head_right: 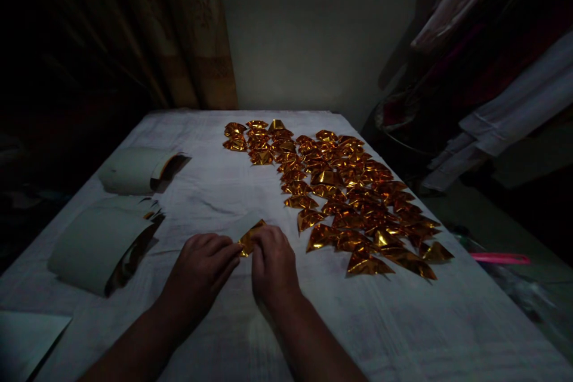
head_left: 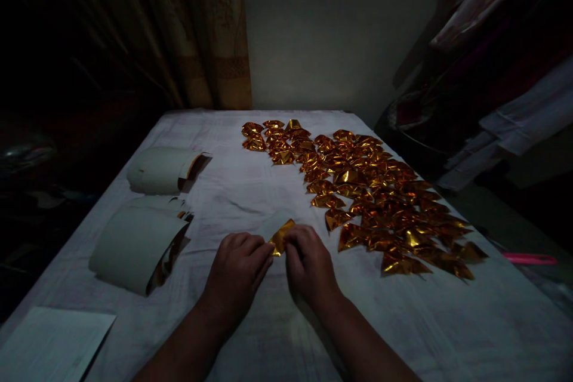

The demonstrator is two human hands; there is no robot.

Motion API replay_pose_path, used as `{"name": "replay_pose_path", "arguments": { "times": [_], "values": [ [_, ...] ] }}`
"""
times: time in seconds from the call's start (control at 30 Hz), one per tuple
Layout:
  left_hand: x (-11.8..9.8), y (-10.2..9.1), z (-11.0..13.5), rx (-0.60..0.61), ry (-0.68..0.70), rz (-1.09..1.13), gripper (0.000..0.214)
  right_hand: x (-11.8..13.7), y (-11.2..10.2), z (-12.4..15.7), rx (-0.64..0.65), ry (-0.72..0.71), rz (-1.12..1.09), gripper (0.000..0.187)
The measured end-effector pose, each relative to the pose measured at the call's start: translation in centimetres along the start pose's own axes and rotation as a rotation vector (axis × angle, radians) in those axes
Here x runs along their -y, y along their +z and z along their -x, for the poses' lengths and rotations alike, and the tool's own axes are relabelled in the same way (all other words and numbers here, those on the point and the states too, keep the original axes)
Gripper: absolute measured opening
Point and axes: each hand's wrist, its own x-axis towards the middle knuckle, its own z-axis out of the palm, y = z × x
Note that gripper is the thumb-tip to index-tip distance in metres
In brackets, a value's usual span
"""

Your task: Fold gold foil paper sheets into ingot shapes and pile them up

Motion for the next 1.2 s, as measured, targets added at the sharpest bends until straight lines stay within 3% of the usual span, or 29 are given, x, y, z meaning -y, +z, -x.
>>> {"name": "replay_pose_path", "arguments": {
  "times": [0.13,0.27,0.63,0.77,0.97,1.2],
  "values": [
    [0.2,0.1,-0.3,0.009,0.01,-0.009,0.008,-1.4,-0.4,-0.3,-0.073,0.014,0.142,0.031],
    [0.3,0.1,-0.6,0.006,0.045,-0.041,0.004,-1.8,-0.7,-0.2,0.002,0.012,0.261,0.044],
    [0.4,-0.3,-0.7,0.029,0.006,-0.026,0.021,-1.0,-1.0,-0.4,0.035,0.014,0.237,0.035],
    [0.5,-0.3,-0.7,-0.001,-0.004,-0.044,0.016,-0.9,-1.1,-0.4,0.055,0.015,0.22,0.033],
    [0.6,-0.2,-0.6,-0.057,0.042,-0.129,0.006,-1.1,-1.3,-0.4,0.118,-0.001,0.157,0.045],
    [1.4,0.2,-0.2,-0.113,0.077,-0.162,0.009,-1.5,-1.2,-0.4,0.143,-0.08,0.189,0.03]
  ]
}}
